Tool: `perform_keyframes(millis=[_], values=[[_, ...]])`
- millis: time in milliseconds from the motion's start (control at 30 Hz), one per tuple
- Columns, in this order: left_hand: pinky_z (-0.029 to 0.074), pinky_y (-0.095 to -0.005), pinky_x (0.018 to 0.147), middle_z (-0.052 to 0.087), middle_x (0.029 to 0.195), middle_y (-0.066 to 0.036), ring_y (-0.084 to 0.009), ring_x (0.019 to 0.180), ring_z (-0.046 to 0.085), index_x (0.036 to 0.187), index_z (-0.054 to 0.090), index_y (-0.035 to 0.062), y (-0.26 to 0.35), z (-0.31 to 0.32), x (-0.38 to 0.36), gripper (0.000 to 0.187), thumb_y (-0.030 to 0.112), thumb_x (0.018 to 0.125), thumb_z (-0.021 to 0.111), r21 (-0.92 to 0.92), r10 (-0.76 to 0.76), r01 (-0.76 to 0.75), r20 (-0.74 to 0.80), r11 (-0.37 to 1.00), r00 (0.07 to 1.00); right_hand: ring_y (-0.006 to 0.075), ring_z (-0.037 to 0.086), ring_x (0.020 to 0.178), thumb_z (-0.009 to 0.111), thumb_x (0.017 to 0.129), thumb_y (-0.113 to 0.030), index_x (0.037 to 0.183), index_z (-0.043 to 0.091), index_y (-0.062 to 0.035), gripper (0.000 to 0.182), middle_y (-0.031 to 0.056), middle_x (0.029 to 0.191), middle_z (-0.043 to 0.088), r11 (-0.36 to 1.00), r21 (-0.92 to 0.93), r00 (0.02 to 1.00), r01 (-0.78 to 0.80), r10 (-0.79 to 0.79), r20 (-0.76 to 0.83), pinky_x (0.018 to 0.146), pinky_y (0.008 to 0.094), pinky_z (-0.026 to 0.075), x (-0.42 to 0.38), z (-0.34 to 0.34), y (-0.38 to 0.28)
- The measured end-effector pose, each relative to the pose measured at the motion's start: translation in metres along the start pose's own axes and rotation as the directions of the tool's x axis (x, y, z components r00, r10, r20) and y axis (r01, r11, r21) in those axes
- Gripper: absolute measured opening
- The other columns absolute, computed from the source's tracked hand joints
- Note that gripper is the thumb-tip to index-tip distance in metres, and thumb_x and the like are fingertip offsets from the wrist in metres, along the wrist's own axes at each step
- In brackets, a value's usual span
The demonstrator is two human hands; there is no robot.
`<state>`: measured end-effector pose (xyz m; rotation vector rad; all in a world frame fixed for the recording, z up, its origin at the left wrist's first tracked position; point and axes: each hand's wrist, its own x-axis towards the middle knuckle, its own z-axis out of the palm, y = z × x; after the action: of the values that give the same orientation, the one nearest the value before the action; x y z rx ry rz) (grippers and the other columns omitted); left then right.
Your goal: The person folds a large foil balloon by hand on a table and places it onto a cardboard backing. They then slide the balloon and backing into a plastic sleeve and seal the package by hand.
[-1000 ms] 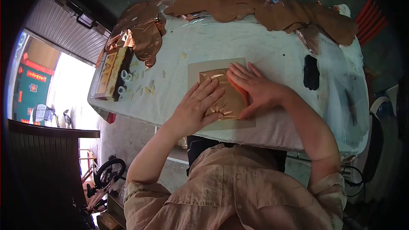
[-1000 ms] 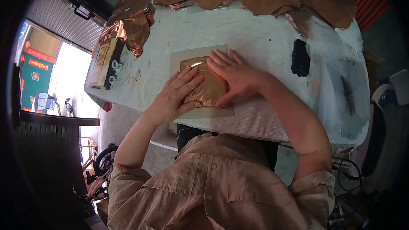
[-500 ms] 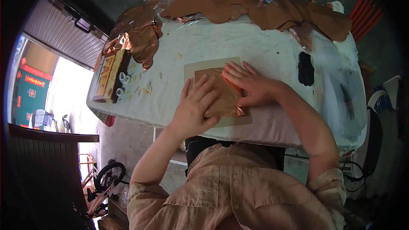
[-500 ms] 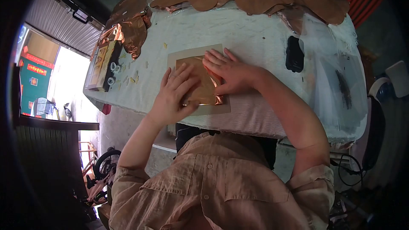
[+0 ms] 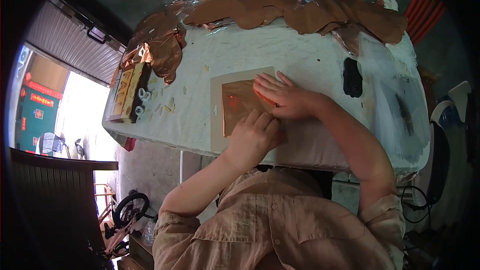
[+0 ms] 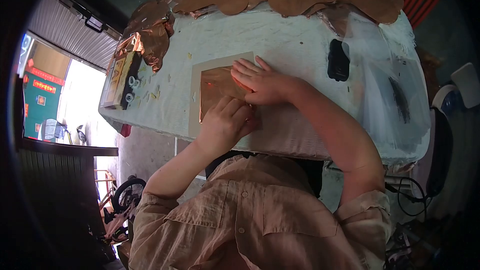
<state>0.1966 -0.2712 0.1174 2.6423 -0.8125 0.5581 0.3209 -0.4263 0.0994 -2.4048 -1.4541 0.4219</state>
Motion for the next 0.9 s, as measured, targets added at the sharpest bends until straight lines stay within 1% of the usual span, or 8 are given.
perform_keyframes(millis=[133, 233, 433, 567, 667, 733, 867, 900], values=[[0.050, -0.0291, 0.061, 0.054, 0.079, -0.005, -0.0184, 0.074, 0.055, 0.087, 0.061, 0.0040, 0.000, -0.003, -0.001, 0.022, 0.018, 0.071, 0.066, 0.125, 0.126, -0.131, 0.048, 0.983, 0.991, 0.0227, 0.003, 0.147, 0.050, 0.083, -0.024, 0.150, 0.018, -0.0057, 0.076, 0.0122, 0.158, 0.010, 1.000, -0.005, 1.000, 0.024, -0.024, -0.006, 0.118, 0.0459, 0.002, -0.001, 0.000, 0.000], [0.051, -0.0300, 0.065, 0.060, 0.086, -0.005, -0.0203, 0.082, 0.060, 0.090, 0.064, 0.0049, 0.001, -0.006, -0.004, 0.023, 0.016, 0.071, 0.070, 0.185, 0.124, -0.147, 0.131, 0.972, 0.984, 0.0230, 0.003, 0.147, 0.051, 0.082, -0.024, 0.150, 0.017, -0.0052, 0.078, 0.0128, 0.158, 0.009, 0.999, -0.003, 0.999, 0.034, -0.035, -0.015, 0.118, 0.0459, 0.002, -0.002, 0.000, 0.001], [0.053, -0.0297, 0.070, 0.061, 0.092, -0.005, -0.0201, 0.088, 0.060, 0.095, 0.064, 0.0037, -0.001, -0.014, 0.004, 0.025, 0.010, 0.070, 0.062, 0.187, 0.280, -0.338, 0.280, 0.922, 0.918, 0.0237, 0.003, 0.147, 0.050, 0.081, -0.025, 0.150, 0.015, -0.0043, 0.080, 0.0142, 0.158, 0.009, 0.999, -0.027, 1.000, 0.027, -0.027, 0.005, 0.118, 0.0459, 0.002, -0.001, -0.001, -0.001], [0.053, -0.0308, 0.073, 0.061, 0.094, -0.005, -0.0205, 0.090, 0.060, 0.099, 0.065, 0.0034, -0.004, -0.024, 0.006, 0.030, 0.011, 0.070, 0.062, 0.145, 0.291, -0.348, 0.309, 0.926, 0.905, 0.0233, 0.003, 0.147, 0.051, 0.081, -0.027, 0.150, 0.014, -0.0039, 0.081, 0.0148, 0.158, 0.009, 0.999, -0.026, 1.000, 0.023, -0.023, 0.004, 0.118, 0.0452, 0.001, -0.002, -0.001, -0.002], [0.052, -0.0322, 0.076, 0.061, 0.093, -0.006, -0.0216, 0.089, 0.060, 0.100, 0.067, 0.0037, -0.010, -0.026, 0.003, 0.029, 0.008, 0.071, 0.063, 0.053, 0.291, -0.315, 0.261, 0.948, 0.920, 0.0233, 0.002, 0.147, 0.051, 0.081, -0.029, 0.150, 0.014, -0.0037, 0.083, 0.0151, 0.158, 0.008, 0.999, -0.043, 1.000, 0.013, -0.013, 0.022, 0.118, 0.0449, 0.001, -0.003, -0.003, -0.003], [0.051, -0.0331, 0.076, 0.061, 0.093, -0.006, -0.0225, 0.089, 0.059, 0.100, 0.069, 0.0052, -0.015, -0.023, 0.000, 0.029, 0.003, 0.072, 0.064, -0.158, 0.227, -0.200, 0.174, 0.967, 0.958, 0.0233, 0.002, 0.147, 0.051, 0.080, -0.030, 0.150, 0.014, -0.0035, 0.084, 0.0151, 0.158, 0.008, 0.999, -0.039, 1.000, 0.012, -0.011, 0.022, 0.118, 0.0449, 0.001, -0.003, -0.004, -0.004], [0.050, -0.0337, 0.076, 0.061, 0.093, -0.005, -0.0230, 0.088, 0.059, 0.097, 0.070, 0.0061, -0.015, -0.024, -0.010, 0.026, -0.001, 0.072, 0.065, -0.213, 0.150, -0.120, 0.134, 0.970, 0.979, 0.0235, 0.001, 0.147, 0.053, 0.079, -0.032, 0.150, 0.013, -0.0030, 0.087, 0.0154, 0.158, 0.007, 1.000, -0.021, 1.000, 0.020, -0.020, 0.023, 0.118, 0.0453, 0.000, -0.001, -0.001, -0.001], [0.050, -0.0340, 0.076, 0.061, 0.092, -0.006, -0.0235, 0.087, 0.059, 0.097, 0.070, 0.0061, -0.016, -0.023, -0.013, 0.026, -0.002, 0.073, 0.065, -0.300, 0.107, -0.058, 0.150, 0.952, 0.983, 0.0235, 0.001, 0.147, 0.053, 0.079, -0.032, 0.150, 0.013, -0.0030, 0.087, 0.0154, 0.158, 0.007, 1.000, -0.022, 0.999, 0.022, -0.022, 0.024, 0.118, 0.0453, 0.000, -0.001, -0.002, -0.001]])
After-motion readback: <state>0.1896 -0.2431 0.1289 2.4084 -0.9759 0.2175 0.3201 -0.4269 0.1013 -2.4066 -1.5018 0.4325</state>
